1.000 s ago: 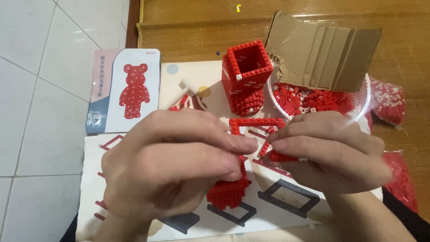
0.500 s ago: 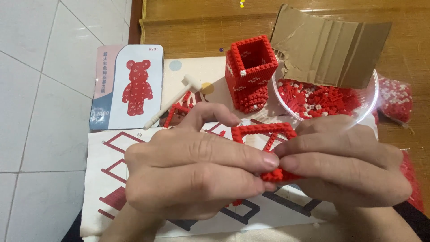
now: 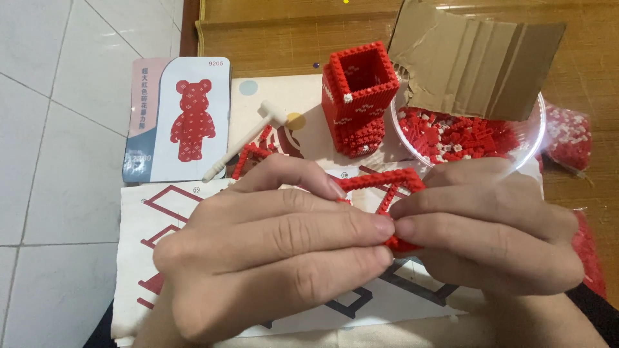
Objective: Assembling a red and white toy structure using small interlocking plastic blocks and a small mallet.
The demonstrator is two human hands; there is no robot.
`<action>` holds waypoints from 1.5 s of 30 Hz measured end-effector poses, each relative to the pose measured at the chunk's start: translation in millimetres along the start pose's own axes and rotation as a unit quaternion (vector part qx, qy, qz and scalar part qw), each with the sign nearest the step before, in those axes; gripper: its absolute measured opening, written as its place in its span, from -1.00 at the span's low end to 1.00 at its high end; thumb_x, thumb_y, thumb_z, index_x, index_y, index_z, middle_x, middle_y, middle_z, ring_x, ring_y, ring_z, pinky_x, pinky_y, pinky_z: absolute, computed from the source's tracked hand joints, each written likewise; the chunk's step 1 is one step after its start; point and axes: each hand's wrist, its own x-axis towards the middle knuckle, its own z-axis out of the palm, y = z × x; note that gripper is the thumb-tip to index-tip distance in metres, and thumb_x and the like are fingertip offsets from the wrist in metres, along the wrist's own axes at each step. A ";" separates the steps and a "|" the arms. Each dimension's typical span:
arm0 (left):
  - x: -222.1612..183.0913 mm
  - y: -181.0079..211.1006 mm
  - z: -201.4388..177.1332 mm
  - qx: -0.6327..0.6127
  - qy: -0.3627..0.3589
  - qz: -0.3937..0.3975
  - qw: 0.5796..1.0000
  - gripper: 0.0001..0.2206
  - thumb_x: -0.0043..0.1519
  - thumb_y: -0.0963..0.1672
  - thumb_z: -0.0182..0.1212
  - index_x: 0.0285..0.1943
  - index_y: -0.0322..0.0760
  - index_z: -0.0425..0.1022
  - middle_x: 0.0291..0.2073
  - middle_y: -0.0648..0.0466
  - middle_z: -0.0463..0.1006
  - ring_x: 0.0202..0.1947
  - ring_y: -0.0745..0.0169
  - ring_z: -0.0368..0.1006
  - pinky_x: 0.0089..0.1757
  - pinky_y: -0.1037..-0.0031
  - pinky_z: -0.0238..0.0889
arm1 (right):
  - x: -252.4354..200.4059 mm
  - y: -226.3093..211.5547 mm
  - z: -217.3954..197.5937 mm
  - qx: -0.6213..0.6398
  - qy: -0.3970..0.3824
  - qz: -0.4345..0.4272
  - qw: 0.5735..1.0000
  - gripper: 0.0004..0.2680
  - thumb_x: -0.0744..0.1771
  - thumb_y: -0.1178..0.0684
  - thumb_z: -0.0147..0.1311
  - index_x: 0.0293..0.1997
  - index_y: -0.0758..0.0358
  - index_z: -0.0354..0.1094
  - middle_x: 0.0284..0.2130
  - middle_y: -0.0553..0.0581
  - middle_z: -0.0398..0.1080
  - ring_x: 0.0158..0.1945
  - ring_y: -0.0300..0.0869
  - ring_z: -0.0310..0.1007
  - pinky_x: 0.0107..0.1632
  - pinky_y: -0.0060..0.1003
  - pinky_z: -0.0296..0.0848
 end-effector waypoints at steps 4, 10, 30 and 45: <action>-1.0 1.6 -0.7 0.011 -0.002 -0.005 1.000 -0.95 0.10 -0.23 0.42 -0.30 -0.31 0.65 -0.25 0.01 0.74 -0.30 0.30 0.69 0.02 0.28 0.55 | 4.0 2.0 2.2 0.025 -0.005 -0.018 1.000 -0.94 0.21 0.21 0.24 -0.40 0.35 0.44 -0.41 0.19 0.50 -0.51 -0.24 0.52 -0.42 -0.39 0.58; -1.5 4.1 -2.7 0.025 -0.025 -0.002 0.999 -0.93 0.13 -0.22 0.37 -0.26 -0.37 0.63 -0.20 -0.04 0.72 -0.20 0.12 0.67 0.04 0.22 0.54 | 6.5 3.9 7.2 0.030 -0.003 -0.036 0.999 -0.96 0.22 0.29 0.18 -0.40 0.36 0.39 -0.41 0.22 0.52 -0.56 -0.26 0.45 -0.46 -0.41 0.51; -14.2 -21.6 -4.0 -0.018 0.040 0.033 0.998 -0.77 0.04 -0.08 0.40 -0.24 -0.31 0.63 -0.13 -0.07 0.68 -0.08 0.01 0.61 0.15 0.15 0.47 | 7.0 14.3 13.9 0.102 -0.016 -0.044 0.994 -0.90 0.13 0.33 0.27 -0.49 0.43 0.40 -0.54 0.25 0.45 -0.55 -0.07 0.36 -0.39 -0.23 0.50; -85.7 -101.9 -11.3 0.087 0.082 -0.021 0.993 -0.69 0.13 -0.30 0.51 -0.02 -0.38 0.49 -0.02 -0.08 0.59 -0.08 0.11 0.57 -0.02 0.42 0.57 | 17.6 -10.1 39.3 0.016 -0.132 -0.094 0.987 -0.96 0.19 0.08 0.39 -0.48 0.04 0.61 -0.50 -0.14 0.60 -0.44 -0.25 0.29 -0.21 -0.21 0.28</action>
